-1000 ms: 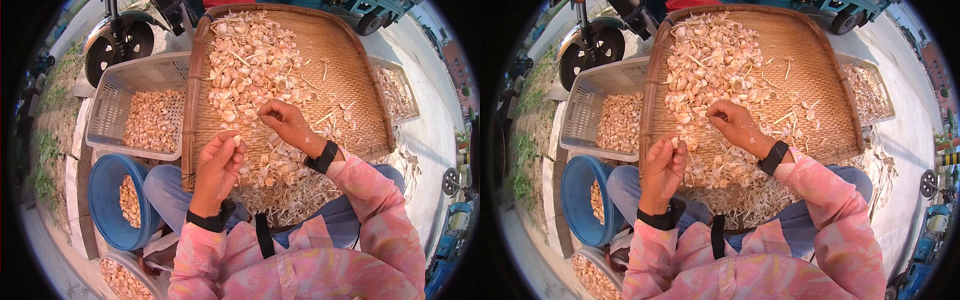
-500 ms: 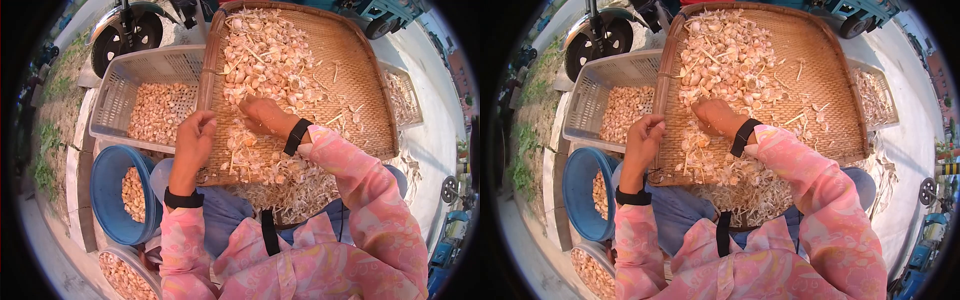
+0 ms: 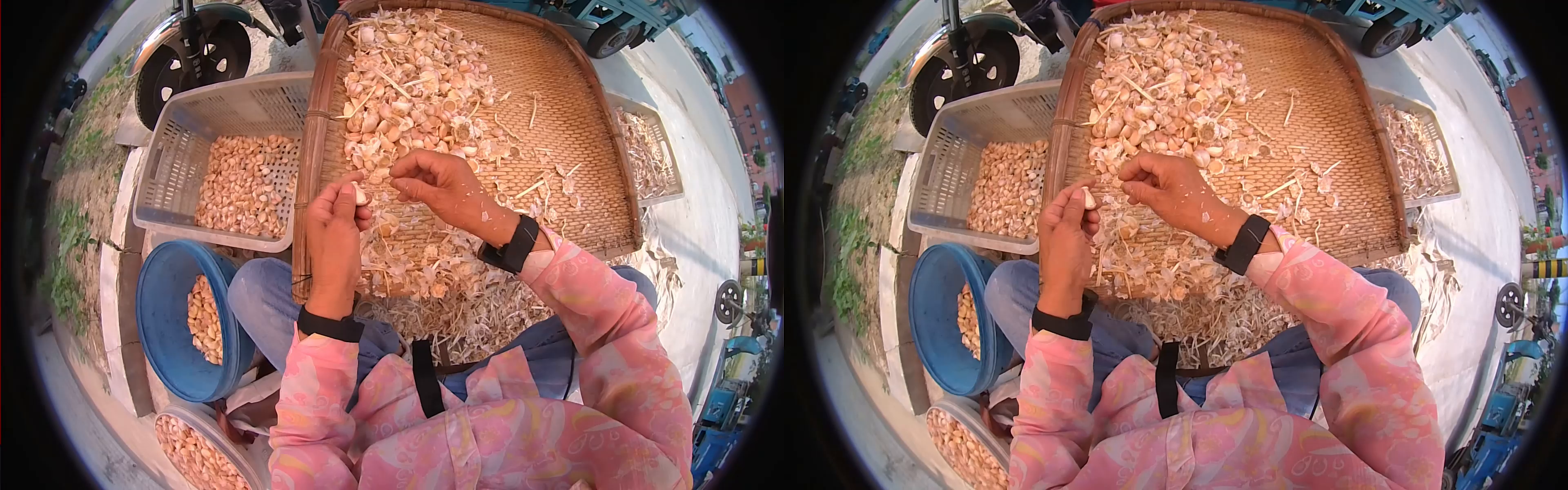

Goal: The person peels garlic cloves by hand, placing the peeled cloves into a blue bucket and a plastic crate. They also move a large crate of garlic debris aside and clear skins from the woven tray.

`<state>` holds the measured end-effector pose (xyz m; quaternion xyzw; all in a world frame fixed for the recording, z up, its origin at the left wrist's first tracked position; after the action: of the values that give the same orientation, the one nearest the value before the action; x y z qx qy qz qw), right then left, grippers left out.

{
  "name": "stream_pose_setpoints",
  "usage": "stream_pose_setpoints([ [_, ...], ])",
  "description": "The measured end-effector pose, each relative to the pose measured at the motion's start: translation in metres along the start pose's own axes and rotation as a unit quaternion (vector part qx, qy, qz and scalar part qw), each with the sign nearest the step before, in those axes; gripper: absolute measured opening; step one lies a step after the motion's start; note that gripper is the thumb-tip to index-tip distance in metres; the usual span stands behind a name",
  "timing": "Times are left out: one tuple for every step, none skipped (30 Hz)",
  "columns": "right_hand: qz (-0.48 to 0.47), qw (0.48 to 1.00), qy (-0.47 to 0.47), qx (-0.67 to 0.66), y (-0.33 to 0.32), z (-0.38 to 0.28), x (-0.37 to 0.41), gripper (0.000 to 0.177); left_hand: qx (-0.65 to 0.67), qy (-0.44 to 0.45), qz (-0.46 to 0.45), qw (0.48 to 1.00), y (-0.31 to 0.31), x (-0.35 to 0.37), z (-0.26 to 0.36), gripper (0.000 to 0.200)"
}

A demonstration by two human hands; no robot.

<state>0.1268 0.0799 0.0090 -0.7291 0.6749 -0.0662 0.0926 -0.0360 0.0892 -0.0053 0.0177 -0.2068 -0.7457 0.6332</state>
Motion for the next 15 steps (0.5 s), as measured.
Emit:
stream_pose_setpoints([
  [0.024, 0.999, -0.001, 0.022, -0.007, 0.002, -0.003, 0.011, 0.055, -0.006, -0.002, 0.998, -0.005, -0.001, 0.004, 0.026],
  [-0.011, 0.984, -0.02, 0.176, -0.013, -0.002, -0.005, 0.011, 0.088, -0.015, -0.019, 0.996, -0.004, 0.003, 0.015, 0.028],
  [-0.027, 0.965, -0.071, 0.253, -0.011, -0.001, -0.003, 0.012, 0.105, -0.028, -0.04, 0.993, 0.003, 0.012, 0.027, 0.028],
  [-0.043, 0.936, -0.121, 0.327, -0.007, 0.004, -0.001, 0.012, 0.121, -0.042, -0.062, 0.99, 0.011, 0.026, 0.039, 0.029],
  [-0.058, 0.9, -0.17, 0.397, -0.002, 0.007, 0.002, 0.013, 0.136, -0.056, -0.083, 0.986, 0.018, 0.041, 0.05, 0.03],
  [-0.096, 0.894, -0.103, 0.426, 0.004, 0.01, 0.004, 0.014, 0.15, -0.07, -0.13, 0.978, 0.026, 0.058, 0.058, 0.03],
  [-0.104, 0.88, -0.097, 0.452, 0.008, 0.014, 0.004, 0.014, 0.163, -0.084, -0.178, 0.967, 0.033, 0.076, 0.067, 0.031],
  [-0.112, 0.866, -0.092, 0.479, 0.011, 0.02, 0.003, 0.015, 0.156, -0.052, -0.247, 0.955, 0.042, 0.094, 0.083, 0.03],
  [-0.122, 0.85, -0.087, 0.505, 0.014, 0.025, 0.003, 0.015, 0.15, -0.021, -0.313, 0.938, 0.051, 0.112, 0.098, 0.029],
  [-0.118, 0.853, -0.094, 0.499, 0.015, 0.025, 0.003, 0.015, 0.13, 0.04, -0.365, 0.921, 0.06, 0.127, 0.116, 0.03],
  [-0.112, 0.856, -0.103, 0.494, 0.012, 0.025, 0.002, 0.016, 0.154, 0.091, -0.418, 0.891, 0.068, 0.14, 0.122, 0.027],
  [-0.104, 0.858, -0.114, 0.49, 0.009, 0.023, 0.001, 0.016, 0.183, 0.137, -0.469, 0.853, 0.075, 0.153, 0.128, 0.024],
  [-0.086, 0.889, -0.092, 0.44, 0.003, 0.022, 0.0, 0.016, 0.253, 0.119, -0.482, 0.831, 0.078, 0.167, 0.128, 0.022],
  [-0.07, 0.916, -0.069, 0.388, -0.004, 0.024, 0.0, 0.017, 0.32, 0.1, -0.494, 0.802, 0.081, 0.181, 0.128, 0.019],
  [-0.054, 0.94, -0.043, 0.336, -0.011, 0.026, 0.002, 0.018, 0.384, 0.024, -0.465, 0.798, 0.085, 0.2, 0.134, 0.02],
])
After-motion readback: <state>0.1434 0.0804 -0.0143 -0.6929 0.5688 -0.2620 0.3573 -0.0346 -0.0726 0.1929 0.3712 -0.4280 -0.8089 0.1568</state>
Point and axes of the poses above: each hand's wrist, its own x-axis away from the middle knuckle, its own y-axis out of the palm, z = x × y, the point moved 5 cm from there along -x, towards the middle knuckle, and after that the axes turned 1 degree about z, right-handed, at the moved point
